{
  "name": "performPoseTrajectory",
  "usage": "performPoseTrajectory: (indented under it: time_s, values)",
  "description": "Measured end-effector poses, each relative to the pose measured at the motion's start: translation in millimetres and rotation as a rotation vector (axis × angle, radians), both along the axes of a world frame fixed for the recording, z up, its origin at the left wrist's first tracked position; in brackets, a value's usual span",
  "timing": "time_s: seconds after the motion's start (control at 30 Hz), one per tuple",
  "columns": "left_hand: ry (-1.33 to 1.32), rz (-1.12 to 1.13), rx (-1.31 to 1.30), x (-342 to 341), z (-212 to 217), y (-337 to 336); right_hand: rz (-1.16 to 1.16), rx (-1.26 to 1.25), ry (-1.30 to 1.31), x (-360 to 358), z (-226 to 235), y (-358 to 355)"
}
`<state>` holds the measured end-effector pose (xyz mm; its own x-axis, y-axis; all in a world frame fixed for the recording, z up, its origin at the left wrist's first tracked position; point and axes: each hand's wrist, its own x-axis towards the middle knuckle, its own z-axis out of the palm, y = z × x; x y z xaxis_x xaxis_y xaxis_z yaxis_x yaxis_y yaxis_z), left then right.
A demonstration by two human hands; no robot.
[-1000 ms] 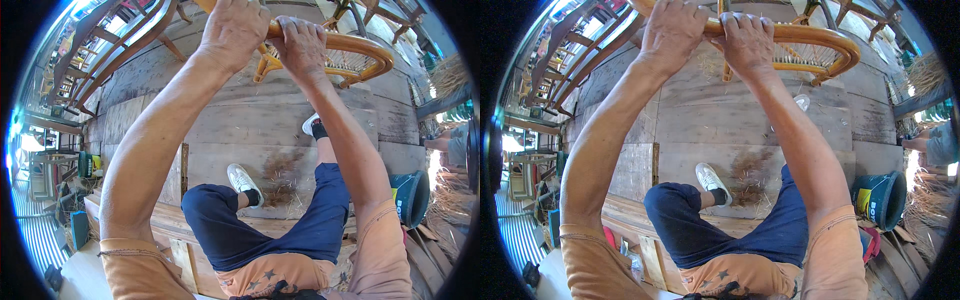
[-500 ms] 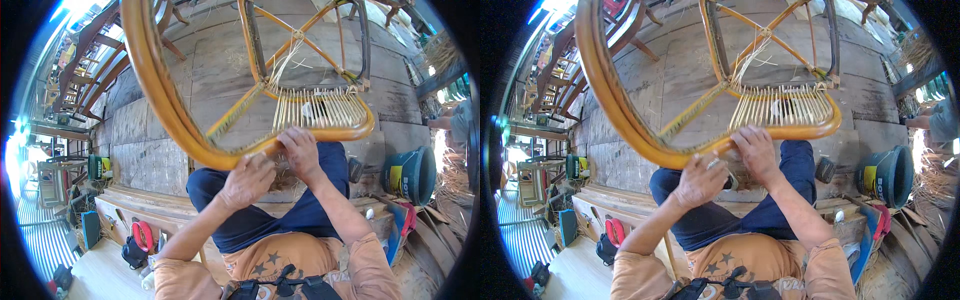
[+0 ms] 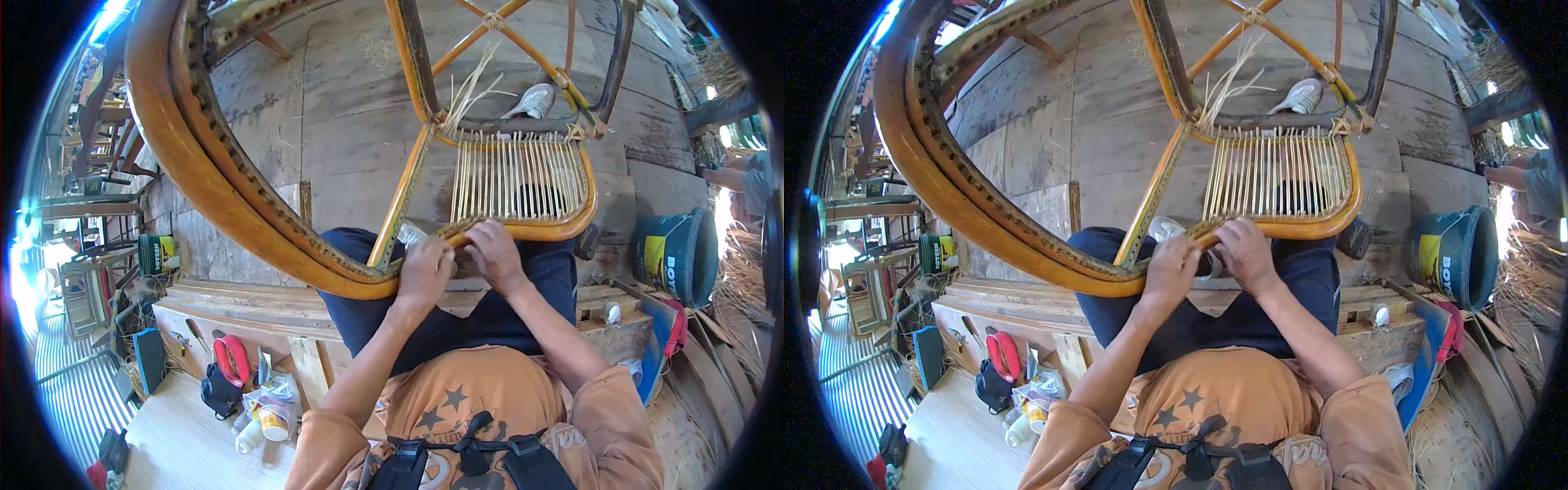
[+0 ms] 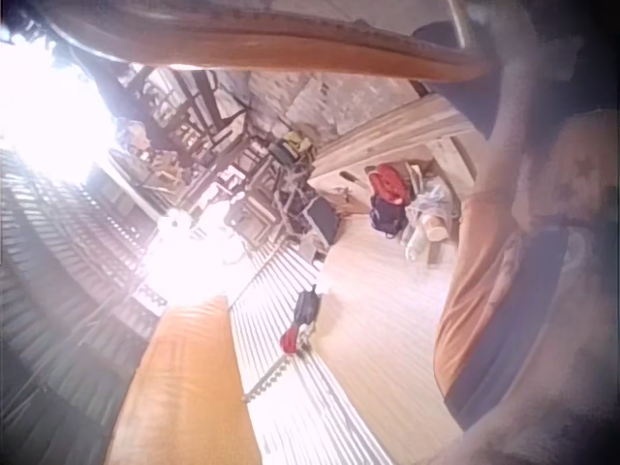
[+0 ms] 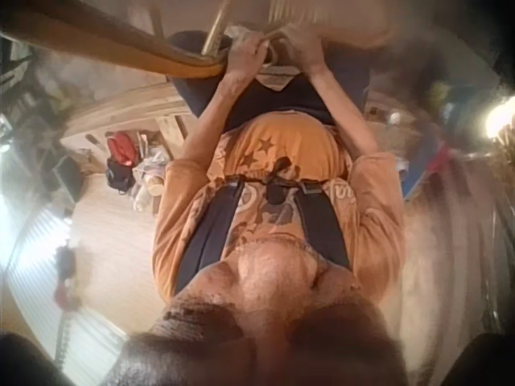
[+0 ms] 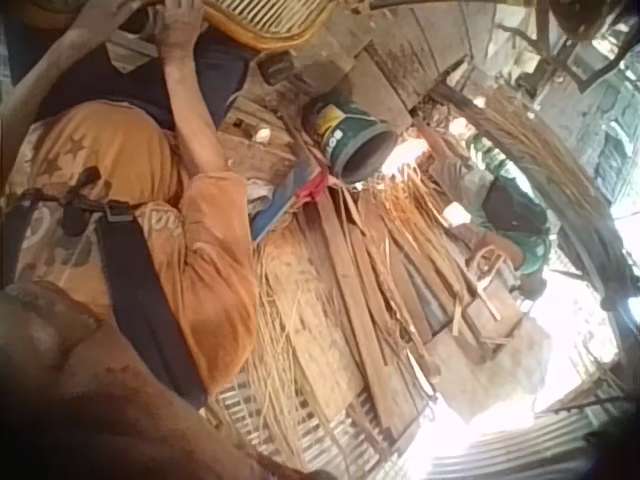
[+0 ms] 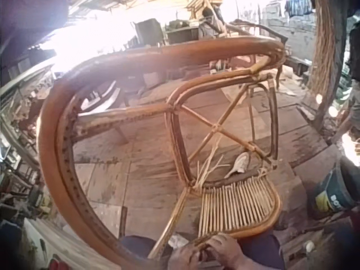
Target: Repairing and weaving the rattan seat of a wooden chair.
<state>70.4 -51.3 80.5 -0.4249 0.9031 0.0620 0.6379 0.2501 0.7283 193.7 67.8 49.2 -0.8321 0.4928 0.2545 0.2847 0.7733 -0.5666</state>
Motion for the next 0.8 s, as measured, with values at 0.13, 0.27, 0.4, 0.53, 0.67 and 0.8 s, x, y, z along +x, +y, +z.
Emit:
performPoseTrajectory:
  time_s: [0.13,0.27,0.4,0.53,0.67,0.8]
  values:
    - [-0.12,0.303,-0.024,-23,-37,24,-0.133,-0.166,0.077,19,5,1]
    - [-0.347,0.343,-0.21,-36,-41,56,-0.266,-0.223,0.154,40,-2,-1]
    - [-0.623,0.351,-0.513,-42,-27,64,-0.267,-0.166,0.139,40,-5,-1]
    - [-0.801,0.347,-0.452,-45,-38,60,-0.268,-0.144,0.107,39,-6,0]
    - [-0.816,0.305,-0.455,-45,-41,60,-0.262,-0.128,0.095,39,-9,1]
    - [-0.831,0.32,-0.425,-44,-45,60,-0.265,-0.146,0.088,37,-3,0]
